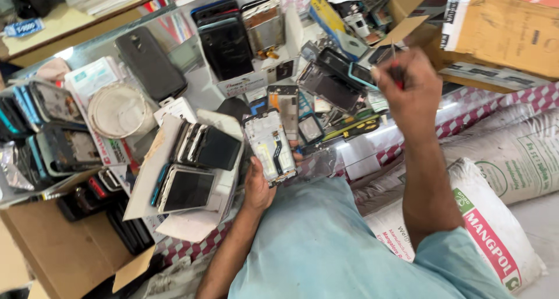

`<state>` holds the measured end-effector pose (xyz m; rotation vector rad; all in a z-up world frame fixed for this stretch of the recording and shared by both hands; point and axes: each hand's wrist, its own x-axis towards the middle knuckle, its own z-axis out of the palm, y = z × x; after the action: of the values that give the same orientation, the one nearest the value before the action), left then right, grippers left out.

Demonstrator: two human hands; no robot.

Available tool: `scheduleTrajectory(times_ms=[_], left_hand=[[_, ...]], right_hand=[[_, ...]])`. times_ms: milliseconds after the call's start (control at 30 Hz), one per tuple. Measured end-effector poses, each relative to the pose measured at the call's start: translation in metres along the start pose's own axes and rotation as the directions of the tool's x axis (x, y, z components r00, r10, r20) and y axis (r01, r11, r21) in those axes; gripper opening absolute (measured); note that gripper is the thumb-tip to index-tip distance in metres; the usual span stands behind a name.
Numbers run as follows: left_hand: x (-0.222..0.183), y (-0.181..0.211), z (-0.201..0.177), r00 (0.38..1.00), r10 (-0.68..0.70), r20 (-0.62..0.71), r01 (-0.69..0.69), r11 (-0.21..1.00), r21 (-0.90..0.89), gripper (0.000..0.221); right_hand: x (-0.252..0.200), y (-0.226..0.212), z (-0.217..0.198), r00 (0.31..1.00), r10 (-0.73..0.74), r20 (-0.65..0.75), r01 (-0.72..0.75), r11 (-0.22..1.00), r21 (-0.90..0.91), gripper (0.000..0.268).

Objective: The person uses a screwdriver to remove screws from a disassembled smartphone, then detaches a ribbon cable and places the phone on a cluttered workbench. The person then picks up another disassembled phone and continues to remove screws and components.

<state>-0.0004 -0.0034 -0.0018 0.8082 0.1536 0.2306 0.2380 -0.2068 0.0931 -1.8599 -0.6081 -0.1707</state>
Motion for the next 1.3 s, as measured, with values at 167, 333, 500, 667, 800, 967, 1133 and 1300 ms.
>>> scheduleTrajectory(times_ms=[167, 333, 500, 667, 800, 967, 1133, 1300], left_hand=[[0.001, -0.001, -0.001, 0.999, -0.008, 0.048, 0.008, 1.000, 0.009, 0.089], [0.004, 0.000, 0.002, 1.000, 0.007, 0.003, -0.007, 1.000, 0.005, 0.084], [0.006, 0.004, 0.002, 1.000, 0.011, 0.001, -0.011, 1.000, -0.004, 0.080], [0.005, 0.007, 0.000, 1.000, -0.015, 0.019, 0.015, 1.000, -0.017, 0.084], [0.002, 0.008, 0.001, 0.998, -0.030, 0.060, 0.034, 0.997, -0.064, 0.090], [0.013, 0.016, 0.016, 0.998, -0.009, 0.064, 0.013, 0.998, -0.064, 0.089], [0.048, 0.010, 0.046, 0.996, 0.031, 0.082, -0.016, 0.983, -0.181, 0.084], [0.077, -0.013, 0.081, 0.994, 0.088, 0.063, -0.070, 0.965, -0.254, 0.081]], right_hand=[[0.079, 0.026, -0.008, 0.962, -0.270, 0.050, 0.271, 0.906, -0.325, 0.013], [0.123, 0.034, 0.010, 0.963, -0.207, 0.171, 0.269, 0.739, -0.617, 0.017], [0.138, 0.031, 0.022, 0.950, -0.168, 0.262, 0.305, 0.672, -0.675, 0.014], [0.124, 0.009, 0.009, 0.971, -0.177, 0.161, 0.239, 0.767, -0.595, 0.022], [0.052, -0.015, -0.005, 0.993, -0.108, 0.051, 0.115, 0.977, -0.177, 0.018], [-0.029, -0.017, -0.008, 0.936, 0.190, 0.296, -0.291, 0.891, 0.348, 0.032], [-0.061, -0.017, -0.015, 0.872, 0.196, 0.448, -0.353, 0.886, 0.300, 0.029], [-0.065, -0.025, -0.029, 0.800, -0.081, 0.595, -0.001, 0.991, 0.136, 0.024]])
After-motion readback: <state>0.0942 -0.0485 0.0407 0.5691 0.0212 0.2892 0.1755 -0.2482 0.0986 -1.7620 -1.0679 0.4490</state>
